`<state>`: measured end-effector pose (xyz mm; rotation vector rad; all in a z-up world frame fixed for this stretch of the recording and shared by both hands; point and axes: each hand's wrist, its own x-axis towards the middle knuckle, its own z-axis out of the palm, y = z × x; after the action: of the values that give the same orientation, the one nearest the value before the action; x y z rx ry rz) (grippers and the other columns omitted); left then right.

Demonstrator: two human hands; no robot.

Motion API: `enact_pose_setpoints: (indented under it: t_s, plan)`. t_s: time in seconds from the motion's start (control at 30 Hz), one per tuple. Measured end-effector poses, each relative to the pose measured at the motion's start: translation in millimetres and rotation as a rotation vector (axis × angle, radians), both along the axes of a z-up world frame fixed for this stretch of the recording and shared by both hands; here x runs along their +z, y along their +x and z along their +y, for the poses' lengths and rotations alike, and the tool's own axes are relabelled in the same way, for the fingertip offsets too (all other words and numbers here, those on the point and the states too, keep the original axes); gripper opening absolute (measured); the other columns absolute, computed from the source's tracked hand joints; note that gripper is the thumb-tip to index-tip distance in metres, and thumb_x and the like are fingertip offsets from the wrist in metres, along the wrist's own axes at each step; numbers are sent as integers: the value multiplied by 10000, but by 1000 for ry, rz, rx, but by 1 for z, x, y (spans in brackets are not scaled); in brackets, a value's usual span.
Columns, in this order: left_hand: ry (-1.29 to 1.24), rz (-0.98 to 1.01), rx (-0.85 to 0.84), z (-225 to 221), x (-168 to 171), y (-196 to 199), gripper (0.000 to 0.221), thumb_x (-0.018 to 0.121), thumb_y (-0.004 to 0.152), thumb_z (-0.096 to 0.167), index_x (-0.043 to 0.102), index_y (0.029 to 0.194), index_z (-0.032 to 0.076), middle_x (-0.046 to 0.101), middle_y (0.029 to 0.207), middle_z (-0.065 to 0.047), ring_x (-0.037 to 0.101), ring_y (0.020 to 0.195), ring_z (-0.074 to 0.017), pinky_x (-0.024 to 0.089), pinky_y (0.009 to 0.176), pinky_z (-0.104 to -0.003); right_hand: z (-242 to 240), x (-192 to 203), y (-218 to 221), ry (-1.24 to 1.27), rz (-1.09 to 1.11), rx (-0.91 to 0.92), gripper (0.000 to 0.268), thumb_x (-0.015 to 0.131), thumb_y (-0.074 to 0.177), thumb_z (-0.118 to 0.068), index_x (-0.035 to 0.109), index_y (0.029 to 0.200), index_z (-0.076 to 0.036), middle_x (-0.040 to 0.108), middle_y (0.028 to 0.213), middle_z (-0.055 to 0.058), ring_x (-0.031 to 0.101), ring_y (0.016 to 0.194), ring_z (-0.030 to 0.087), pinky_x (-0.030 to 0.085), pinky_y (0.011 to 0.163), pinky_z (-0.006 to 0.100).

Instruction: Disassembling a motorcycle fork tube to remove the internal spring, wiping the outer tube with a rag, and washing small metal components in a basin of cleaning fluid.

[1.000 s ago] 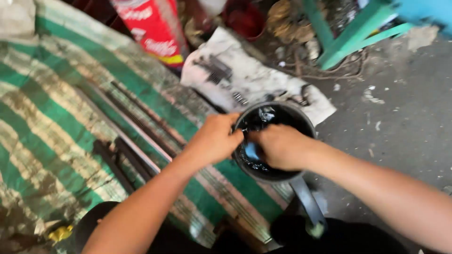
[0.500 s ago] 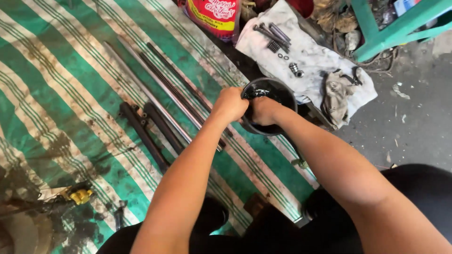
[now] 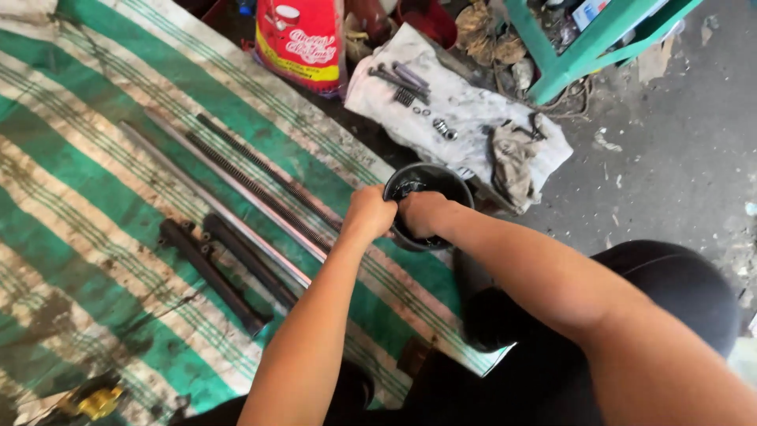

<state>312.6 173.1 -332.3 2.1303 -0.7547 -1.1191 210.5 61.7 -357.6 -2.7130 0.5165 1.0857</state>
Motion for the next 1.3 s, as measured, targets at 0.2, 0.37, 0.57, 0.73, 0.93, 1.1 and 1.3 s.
enact_pose_setpoints:
  t_s: [0.2,0.37,0.57,0.73,0.93,1.1,1.3]
  plan:
    - [-38,-1,-56,-47,87,-51,433,543,957,126,786,1268,-52,808,1073,-328,800,1024,-500,692,899,-586,-67,43,-6,-25,80,-47,267,720,996,-194,855,1196,-77,843,1106,166,814,1110,379,695,884,543]
    - [-85,-29,-154,-131,83,-111,423,549,954,175,766,1259,-23,816,998,-292,785,958,-433,657,941,-584,-140,100,-95,-52,52,-62,292,638,995,-151,859,1178,-97,858,1096,134,818,1136,357,681,942,495]
    - [-127,34,-302,-225,10,-232,369,576,949,188,760,1217,12,820,1011,-305,817,999,-473,690,898,-566,-223,106,-244,128,-30,-521,324,641,940,-112,825,1171,20,845,1154,262,772,1235,444,637,1025,565]
    - [-90,67,-417,-246,-95,-321,361,587,978,143,709,1259,-46,793,1080,-363,773,1094,-545,649,961,-642,-247,-55,-368,88,-221,-994,342,668,959,-224,813,1174,-2,849,1128,245,784,1190,446,634,980,586]
    - [60,24,-400,-246,-203,-339,432,608,991,171,691,1383,11,802,1102,-348,774,1134,-529,641,994,-627,-230,-184,-394,212,-238,-1245,398,645,951,-234,794,1295,-100,842,1253,156,745,1292,377,614,1081,543]
    - [146,-6,-365,-239,-233,-321,468,598,1049,229,638,1479,48,786,1200,-357,747,1210,-536,605,1068,-624,-229,-215,-358,187,10,-894,533,889,853,-327,776,1310,-76,846,1236,152,794,1214,369,643,1050,478]
    - [-71,-106,-313,-212,-200,-320,644,695,987,176,511,1585,26,555,1553,-299,607,1415,-510,554,1151,-591,-223,-250,-372,434,-214,-1126,544,884,781,-337,836,1263,-90,848,1179,204,782,1198,453,641,1005,556]
